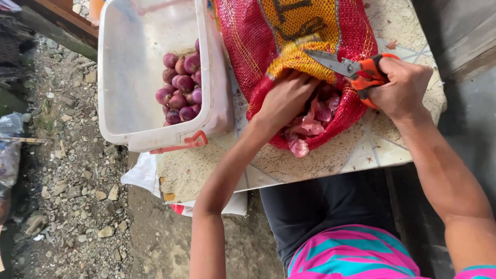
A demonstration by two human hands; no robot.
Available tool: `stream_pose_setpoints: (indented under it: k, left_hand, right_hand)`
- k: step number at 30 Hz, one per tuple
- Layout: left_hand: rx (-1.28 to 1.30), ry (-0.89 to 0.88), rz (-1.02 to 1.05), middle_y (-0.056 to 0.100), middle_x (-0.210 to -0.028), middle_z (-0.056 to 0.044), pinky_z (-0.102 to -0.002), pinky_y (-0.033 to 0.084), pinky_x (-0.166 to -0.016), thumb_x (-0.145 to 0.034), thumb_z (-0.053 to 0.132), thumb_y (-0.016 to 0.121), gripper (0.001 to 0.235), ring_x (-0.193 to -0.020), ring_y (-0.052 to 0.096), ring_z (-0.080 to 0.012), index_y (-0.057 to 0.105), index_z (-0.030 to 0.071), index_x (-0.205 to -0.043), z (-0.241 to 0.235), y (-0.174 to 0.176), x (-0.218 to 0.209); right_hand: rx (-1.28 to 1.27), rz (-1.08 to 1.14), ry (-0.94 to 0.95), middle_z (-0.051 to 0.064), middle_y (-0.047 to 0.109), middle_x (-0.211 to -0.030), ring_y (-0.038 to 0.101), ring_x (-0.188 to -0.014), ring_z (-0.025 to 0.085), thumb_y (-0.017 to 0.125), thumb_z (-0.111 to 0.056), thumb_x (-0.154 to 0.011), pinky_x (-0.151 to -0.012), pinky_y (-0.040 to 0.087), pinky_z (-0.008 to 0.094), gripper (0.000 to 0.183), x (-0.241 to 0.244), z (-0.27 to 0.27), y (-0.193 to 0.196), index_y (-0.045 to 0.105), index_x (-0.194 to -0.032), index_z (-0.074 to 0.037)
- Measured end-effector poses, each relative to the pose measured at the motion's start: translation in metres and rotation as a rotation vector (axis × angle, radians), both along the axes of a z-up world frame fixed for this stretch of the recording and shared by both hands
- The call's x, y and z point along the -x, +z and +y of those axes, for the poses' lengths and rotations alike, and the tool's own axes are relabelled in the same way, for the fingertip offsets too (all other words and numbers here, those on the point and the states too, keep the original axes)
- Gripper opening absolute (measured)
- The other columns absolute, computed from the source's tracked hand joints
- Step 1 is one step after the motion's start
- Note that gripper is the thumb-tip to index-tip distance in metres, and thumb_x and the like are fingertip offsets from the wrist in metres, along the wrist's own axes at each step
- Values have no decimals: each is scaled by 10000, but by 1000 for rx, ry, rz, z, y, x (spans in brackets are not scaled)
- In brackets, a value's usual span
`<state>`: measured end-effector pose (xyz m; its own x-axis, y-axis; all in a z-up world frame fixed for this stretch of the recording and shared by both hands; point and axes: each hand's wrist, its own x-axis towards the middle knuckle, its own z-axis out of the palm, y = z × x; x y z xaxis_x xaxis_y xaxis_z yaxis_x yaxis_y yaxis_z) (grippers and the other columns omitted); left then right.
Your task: A person uses scissors to trim the roots and tops of small red onions before peeling the outer skin by hand and placing them in a plastic bin.
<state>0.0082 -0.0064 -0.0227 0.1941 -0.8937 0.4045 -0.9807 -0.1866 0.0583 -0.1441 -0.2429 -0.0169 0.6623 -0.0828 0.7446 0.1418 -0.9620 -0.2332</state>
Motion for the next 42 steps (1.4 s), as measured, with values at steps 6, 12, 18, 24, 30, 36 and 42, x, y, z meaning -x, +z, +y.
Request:
stream_pose_setpoints:
  k: [6,12,18,24,30,36,42]
  left_hand:
    - [-114,-25,-10,591,-1408,-136,-572,423,-1160,-746,-225,583,847,-1297,560,-357,439,170,-1482,-4,20,12]
    - [-158,-243,184,669,-1344,-157,-433,593,-951,-881,-89,594,582,-1208,666,-314,551,126,-1421,-15,25,-2]
    - [-97,-201,98,736,-1213,-159,-443,604,-920,-1018,58,574,324,-998,737,-315,617,101,-1336,-31,26,-8]
    - [-95,-248,89,664,-1304,-204,-480,470,-1094,-987,63,518,296,-1217,616,-407,645,91,-1254,-49,7,-16]
    - [-287,-340,92,690,-1146,-137,-387,423,-1033,-1004,174,434,239,-1111,626,-301,631,124,-1128,-61,-29,-37]
    - [-480,-126,380,496,-1523,-214,-462,315,-1199,-777,93,549,647,-1370,462,-430,524,78,-1424,-42,26,-21]
    - [-474,-103,229,530,-1513,-126,-447,325,-1170,-884,161,506,563,-1353,484,-368,534,164,-1447,-35,16,-26]
  right_hand:
    - [6,-17,-4,54,726,-804,589,-654,164,940,-117,-955,-575,384,300,140,0,0,1,833,-951,-27]
    - [20,-3,-33,27,576,-692,447,-599,171,906,-137,-994,-559,332,326,247,0,-3,-4,730,-836,-65]
    - [8,-25,-22,35,661,-735,531,-624,160,908,-110,-969,-569,368,307,132,-1,-1,-2,808,-917,-42]
    - [-17,-25,0,53,689,-759,564,-642,162,889,-81,-954,-569,393,302,134,0,-1,0,787,-892,-21]
    - [-59,-17,9,42,602,-685,440,-592,153,902,-88,-966,-548,336,310,266,0,0,0,705,-801,-22]
    - [-36,-6,-2,22,569,-644,426,-573,135,894,-73,-1021,-523,312,307,390,0,2,1,643,-723,-58]
    - [-18,-23,-4,29,733,-777,602,-648,126,888,-94,-975,-558,411,271,110,0,1,3,826,-919,-22]
